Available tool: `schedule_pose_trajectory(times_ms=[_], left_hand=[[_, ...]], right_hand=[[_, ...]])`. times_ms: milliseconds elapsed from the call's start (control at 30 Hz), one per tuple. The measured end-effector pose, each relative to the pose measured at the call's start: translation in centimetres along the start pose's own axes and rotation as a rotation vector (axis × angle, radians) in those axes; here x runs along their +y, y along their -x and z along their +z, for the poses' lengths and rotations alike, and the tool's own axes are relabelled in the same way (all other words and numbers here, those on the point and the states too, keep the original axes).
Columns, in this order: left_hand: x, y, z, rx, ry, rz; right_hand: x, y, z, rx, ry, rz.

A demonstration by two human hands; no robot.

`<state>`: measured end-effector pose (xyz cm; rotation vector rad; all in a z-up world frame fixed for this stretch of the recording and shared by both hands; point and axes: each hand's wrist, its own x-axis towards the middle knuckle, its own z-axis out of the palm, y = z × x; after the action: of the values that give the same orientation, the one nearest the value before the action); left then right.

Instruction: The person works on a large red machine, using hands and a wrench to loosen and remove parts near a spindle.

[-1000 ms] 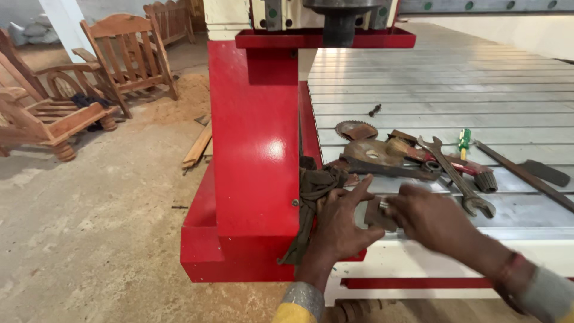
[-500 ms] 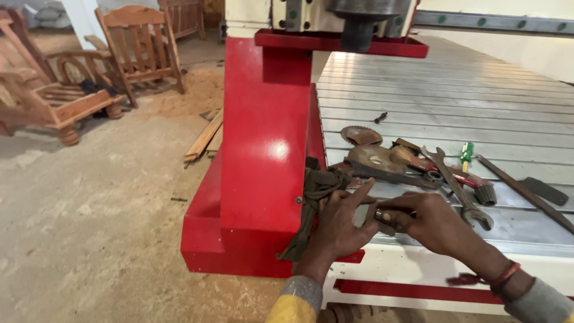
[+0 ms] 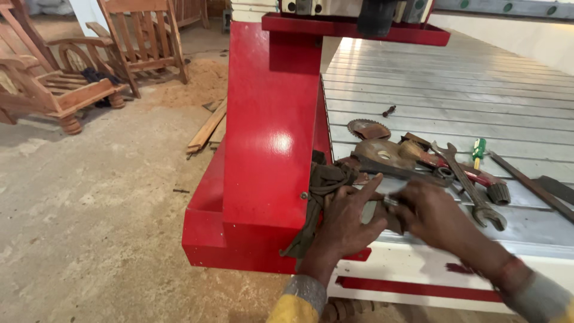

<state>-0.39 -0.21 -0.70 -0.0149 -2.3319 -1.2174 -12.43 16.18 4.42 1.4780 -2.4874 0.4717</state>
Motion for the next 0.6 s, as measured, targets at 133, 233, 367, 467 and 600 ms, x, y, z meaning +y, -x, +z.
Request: schedule_pose_trajectory(times_ms=[133, 233, 367, 467, 600], left_hand=[[0.0, 0.0, 0.2, 0.015, -0.082, 0.024], [-0.1, 0.0, 0.4, 0.019, -0.054, 0.054], [0.6, -0.2, -0.1, -0.008, -0.071, 0.018], [0.3, -0.4, -0.3, 0.006, -0.083, 0.041], [0.1, 0.0, -0.1, 0.021, -0.058, 0.065]], right_hand=[[-1.2, 2.6, -0.5, -0.044, -0.029, 0.071], [-0.9, 0.9, -1.3, 0.035, 0.001, 0.041], [-2.5, 2.1, -1.8, -0.014, -0.055, 0.043], [-1.6, 1.1, -1.9, -0.019, -0.013, 0.027], [-0.4, 0.0, -1.4, 0.015, -0.025, 0.034]])
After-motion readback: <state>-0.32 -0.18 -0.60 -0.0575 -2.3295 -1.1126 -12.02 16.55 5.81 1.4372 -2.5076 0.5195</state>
